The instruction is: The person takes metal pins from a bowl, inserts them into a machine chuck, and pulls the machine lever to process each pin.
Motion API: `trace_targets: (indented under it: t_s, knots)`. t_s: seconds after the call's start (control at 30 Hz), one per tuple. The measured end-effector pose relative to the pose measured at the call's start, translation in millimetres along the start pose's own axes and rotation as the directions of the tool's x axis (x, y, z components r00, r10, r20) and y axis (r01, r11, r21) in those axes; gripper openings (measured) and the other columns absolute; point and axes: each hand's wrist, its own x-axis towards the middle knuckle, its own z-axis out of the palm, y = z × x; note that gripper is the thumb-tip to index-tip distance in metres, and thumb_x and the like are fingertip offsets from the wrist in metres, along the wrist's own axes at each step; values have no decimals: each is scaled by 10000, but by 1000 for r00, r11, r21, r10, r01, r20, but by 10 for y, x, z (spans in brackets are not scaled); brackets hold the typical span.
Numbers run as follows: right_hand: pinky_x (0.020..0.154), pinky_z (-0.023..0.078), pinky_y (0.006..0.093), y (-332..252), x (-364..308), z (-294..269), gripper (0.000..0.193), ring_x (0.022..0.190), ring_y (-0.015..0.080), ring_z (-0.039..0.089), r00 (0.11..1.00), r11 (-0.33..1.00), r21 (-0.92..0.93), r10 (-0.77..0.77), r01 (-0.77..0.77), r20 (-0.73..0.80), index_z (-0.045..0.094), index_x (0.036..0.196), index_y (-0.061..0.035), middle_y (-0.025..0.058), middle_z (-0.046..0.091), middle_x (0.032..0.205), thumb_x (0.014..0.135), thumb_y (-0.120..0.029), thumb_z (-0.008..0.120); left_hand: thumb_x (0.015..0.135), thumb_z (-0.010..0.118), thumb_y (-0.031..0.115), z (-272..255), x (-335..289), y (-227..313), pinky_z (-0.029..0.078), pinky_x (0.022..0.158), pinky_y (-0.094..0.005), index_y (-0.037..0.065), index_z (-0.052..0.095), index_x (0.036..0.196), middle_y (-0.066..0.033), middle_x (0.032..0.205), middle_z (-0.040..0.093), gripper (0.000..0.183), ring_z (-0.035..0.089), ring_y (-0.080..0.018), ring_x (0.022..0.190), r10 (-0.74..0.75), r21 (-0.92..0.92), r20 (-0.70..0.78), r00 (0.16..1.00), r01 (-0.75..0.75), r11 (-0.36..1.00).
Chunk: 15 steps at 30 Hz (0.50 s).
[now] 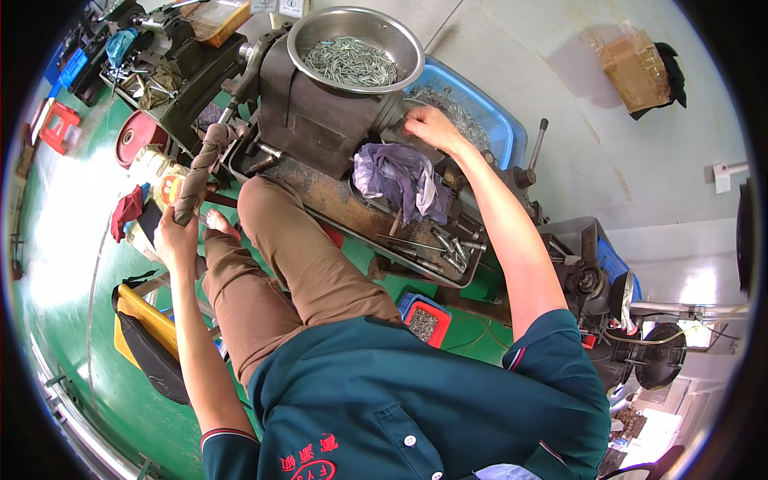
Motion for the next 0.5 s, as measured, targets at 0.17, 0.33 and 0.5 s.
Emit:
trace_targets:
  t_s: [0.17,0.33,0.5]
  knots:
    - [598,405,338,-31,-12,-13,258,641,272,542,999,998,-56,19,-18,27,574,669,-33,148,554,638,633,-277,499,654,579,236,-3,-1,4,435,603,-393,37,563,810,-195,702,567,253,556,-354,702,1,-11,3,1000,-1,1000]
    - [598,406,338,-33,-20,-10,258,637,273,541,999,999,-47,20,-19,26,582,679,-34,149,555,640,635,-274,498,655,578,231,11,3,-14,435,599,-392,36,562,810,-198,694,564,250,556,-355,699,20,-21,-7,1000,-20,1000]
    - [599,406,339,-31,-17,-8,263,638,273,543,1000,999,-47,16,-15,8,591,685,-34,150,556,638,638,-275,495,662,572,240,5,3,-13,434,596,-395,39,562,815,-200,697,563,253,555,-356,700,7,-7,-1,1000,-7,1000]
